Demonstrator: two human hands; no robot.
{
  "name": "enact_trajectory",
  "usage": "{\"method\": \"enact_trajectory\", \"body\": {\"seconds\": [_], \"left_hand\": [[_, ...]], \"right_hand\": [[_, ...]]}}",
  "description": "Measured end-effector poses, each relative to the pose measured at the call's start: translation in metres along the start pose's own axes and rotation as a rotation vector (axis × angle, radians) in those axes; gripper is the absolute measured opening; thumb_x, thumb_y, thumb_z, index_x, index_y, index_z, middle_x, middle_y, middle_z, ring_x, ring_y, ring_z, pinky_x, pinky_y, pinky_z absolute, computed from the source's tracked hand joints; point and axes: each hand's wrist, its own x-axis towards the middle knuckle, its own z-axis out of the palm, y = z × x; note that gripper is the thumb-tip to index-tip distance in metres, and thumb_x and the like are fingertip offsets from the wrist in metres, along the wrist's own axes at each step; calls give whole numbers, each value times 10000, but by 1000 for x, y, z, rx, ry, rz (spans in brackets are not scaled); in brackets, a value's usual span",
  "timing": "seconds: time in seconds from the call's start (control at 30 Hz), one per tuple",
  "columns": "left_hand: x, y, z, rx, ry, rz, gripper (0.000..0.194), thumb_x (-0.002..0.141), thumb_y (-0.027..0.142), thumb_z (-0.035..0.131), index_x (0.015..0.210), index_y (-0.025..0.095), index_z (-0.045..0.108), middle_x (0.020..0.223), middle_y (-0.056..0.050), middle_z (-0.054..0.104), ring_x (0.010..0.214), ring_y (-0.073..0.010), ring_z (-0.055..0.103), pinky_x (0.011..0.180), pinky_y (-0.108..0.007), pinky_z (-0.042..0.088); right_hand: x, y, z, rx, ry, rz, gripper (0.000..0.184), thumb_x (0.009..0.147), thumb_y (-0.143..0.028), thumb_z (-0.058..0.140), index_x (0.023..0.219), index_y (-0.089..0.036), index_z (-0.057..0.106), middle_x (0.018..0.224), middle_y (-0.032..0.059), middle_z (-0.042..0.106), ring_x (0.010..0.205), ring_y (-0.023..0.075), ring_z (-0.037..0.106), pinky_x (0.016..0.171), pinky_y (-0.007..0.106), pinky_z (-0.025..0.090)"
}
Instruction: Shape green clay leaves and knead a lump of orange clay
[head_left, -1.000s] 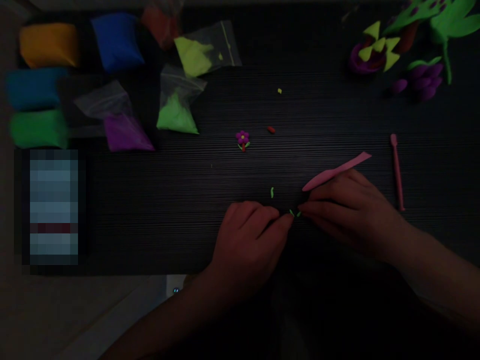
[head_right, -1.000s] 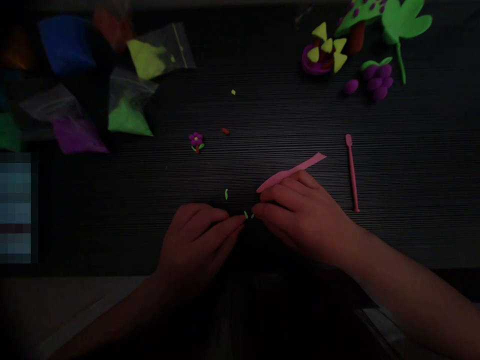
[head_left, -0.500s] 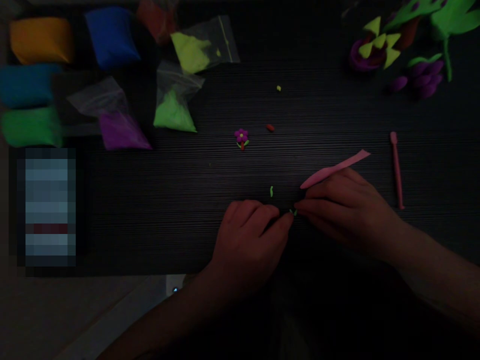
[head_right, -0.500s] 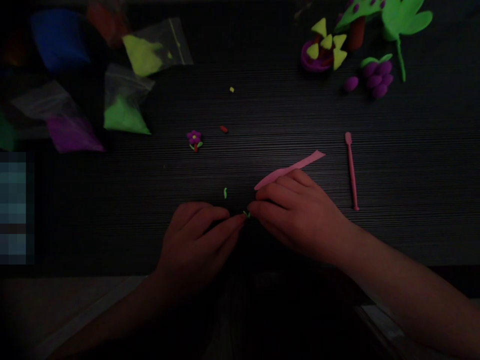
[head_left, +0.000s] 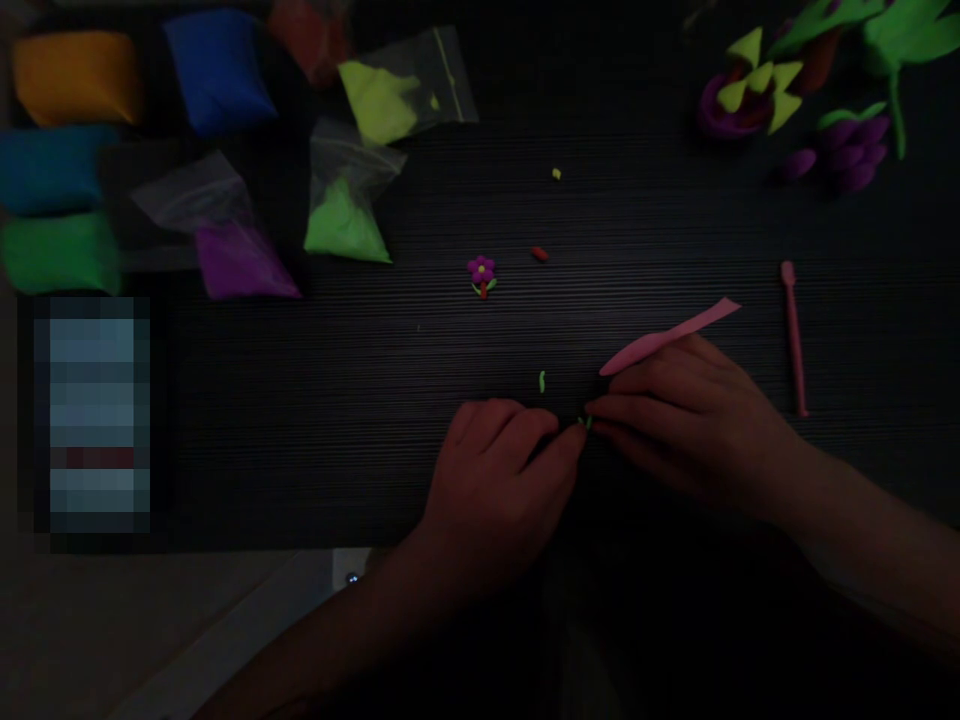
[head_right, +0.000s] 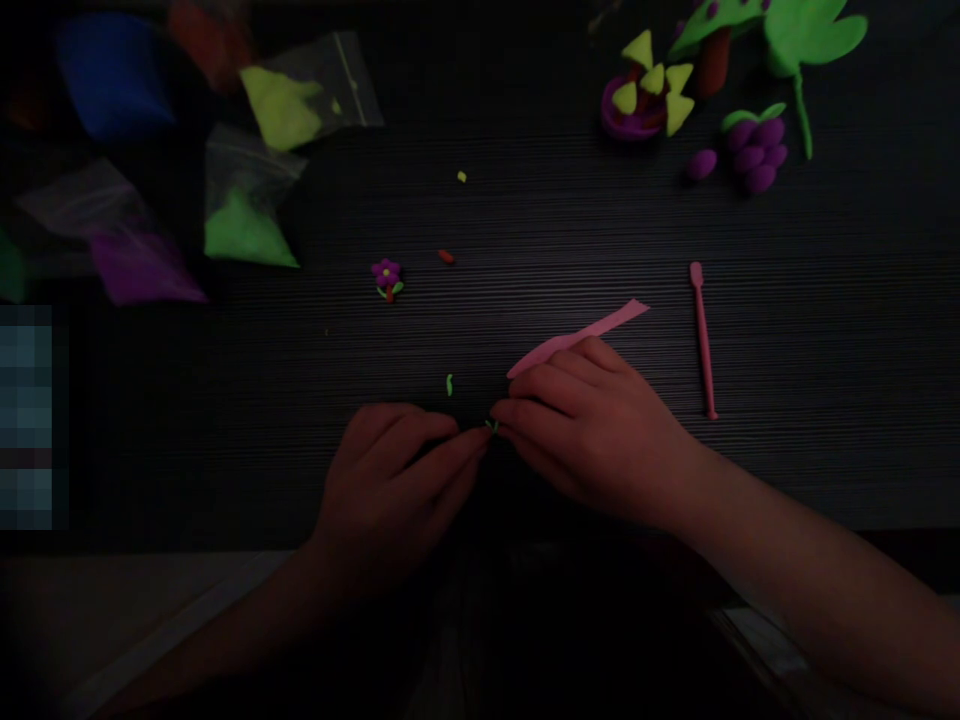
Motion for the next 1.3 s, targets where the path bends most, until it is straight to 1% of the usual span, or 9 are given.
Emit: {"method": "enact_trajectory", "body": {"seconds": [0.2, 0.53, 0.7, 1.07, 1.2, 1.3], "left_hand": [[0, 0, 0, -1, 16, 1, 187, 753, 195, 589, 935, 207, 631, 784, -11, 624, 748, -148, 491, 685, -317, 402], [-1, 0, -1, -21, -7, -5, 194, 752, 193, 584, 940, 199, 631, 790, -15, 625, 750, -150, 497, 690, -321, 410], [-3, 0, -2, -47, 15, -17, 222, 743, 175, 585, 961, 182, 623, 807, -20, 628, 759, -154, 507, 698, -328, 416], [-2, 1, -2, -19, -26, 9, 224, 749, 201, 580, 967, 204, 631, 821, -15, 630, 761, -163, 502, 687, -337, 401], [-2, 1, -2, -21, -25, 5, 231, 750, 202, 579, 976, 203, 625, 827, -16, 627, 768, -161, 497, 694, -336, 402], [-3, 1, -2, -24, -28, 4, 237, 753, 202, 577, 986, 203, 621, 835, -18, 624, 778, -158, 495, 703, -335, 403]], "right_hand": [[1, -1, 1, 6, 11, 17, 186, 782, -236, 569, 952, -185, 624, 901, 45, 636, 892, 197, 552, 818, 370, 401], [3, -5, 1, -15, 25, 42, 173, 778, -247, 569, 931, -187, 623, 880, 45, 631, 856, 199, 550, 767, 365, 410], [3, -4, 1, -14, 20, 51, 177, 779, -249, 567, 935, -186, 620, 883, 47, 631, 863, 203, 552, 771, 370, 408], [3, -6, 3, -26, 35, 59, 170, 771, -247, 575, 927, -191, 613, 884, 46, 630, 863, 211, 554, 764, 374, 409], [2, -4, 0, 26, 31, 58, 222, 767, -245, 576, 979, -181, 597, 917, 56, 627, 894, 212, 552, 796, 382, 410], [-1, -1, -3, 99, 46, 55, 236, 762, -210, 574, 993, -161, 581, 934, 69, 619, 930, 202, 542, 823, 370, 410]]}}
